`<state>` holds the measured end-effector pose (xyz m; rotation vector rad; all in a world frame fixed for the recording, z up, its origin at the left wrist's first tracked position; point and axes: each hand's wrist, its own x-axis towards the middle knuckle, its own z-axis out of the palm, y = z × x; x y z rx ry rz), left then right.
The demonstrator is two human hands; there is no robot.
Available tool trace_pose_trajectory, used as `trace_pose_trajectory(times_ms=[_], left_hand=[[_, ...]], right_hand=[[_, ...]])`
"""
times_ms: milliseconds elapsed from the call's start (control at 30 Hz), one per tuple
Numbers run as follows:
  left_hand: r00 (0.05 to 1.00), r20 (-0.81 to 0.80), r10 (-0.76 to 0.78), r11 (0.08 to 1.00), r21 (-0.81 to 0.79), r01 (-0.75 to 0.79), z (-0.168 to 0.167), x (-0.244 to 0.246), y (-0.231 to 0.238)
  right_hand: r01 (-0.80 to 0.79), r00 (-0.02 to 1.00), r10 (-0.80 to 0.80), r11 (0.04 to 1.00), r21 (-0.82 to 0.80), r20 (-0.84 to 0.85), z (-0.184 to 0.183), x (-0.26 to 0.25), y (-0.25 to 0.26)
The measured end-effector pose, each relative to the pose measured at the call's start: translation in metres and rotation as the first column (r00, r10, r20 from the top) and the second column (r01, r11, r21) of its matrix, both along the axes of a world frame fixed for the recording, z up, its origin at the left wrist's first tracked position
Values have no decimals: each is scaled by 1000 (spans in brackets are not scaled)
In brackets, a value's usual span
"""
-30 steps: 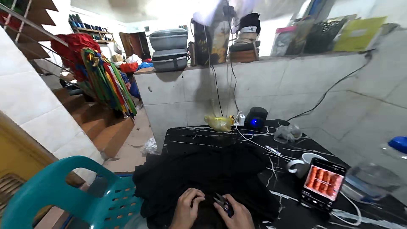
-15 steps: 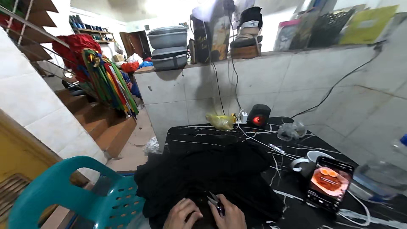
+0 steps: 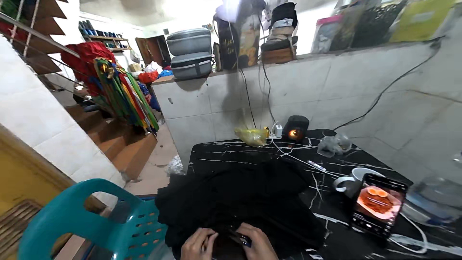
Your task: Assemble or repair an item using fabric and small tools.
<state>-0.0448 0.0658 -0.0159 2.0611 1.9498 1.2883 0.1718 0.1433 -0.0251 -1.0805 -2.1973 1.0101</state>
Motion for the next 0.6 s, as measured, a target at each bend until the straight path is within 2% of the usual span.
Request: trace_pose_trajectory(times_ms=[133,267,400,500,600], left_hand=[[992,104,-74,997,-22,77,3,27,-3],[993,19,-120,991,-63,121,-9,37,5],[990,4,-143,989,46,143,-23,40,17],[975,150,-166,986,58,159,-26,39,19],[891,396,-221,975,61,215,-22,32,21]], right_hand=[[-6,997,2,998,-55,-78,-6,2,9],[-23,994,13,996,-91,-108,-10,3,11],[-26,991,12,994,-104,-130,-13,4,12],[-58,979,35,992,-109,-203,-18,7,14],[-102,969,65,984,-146,-240,-17,10,13]])
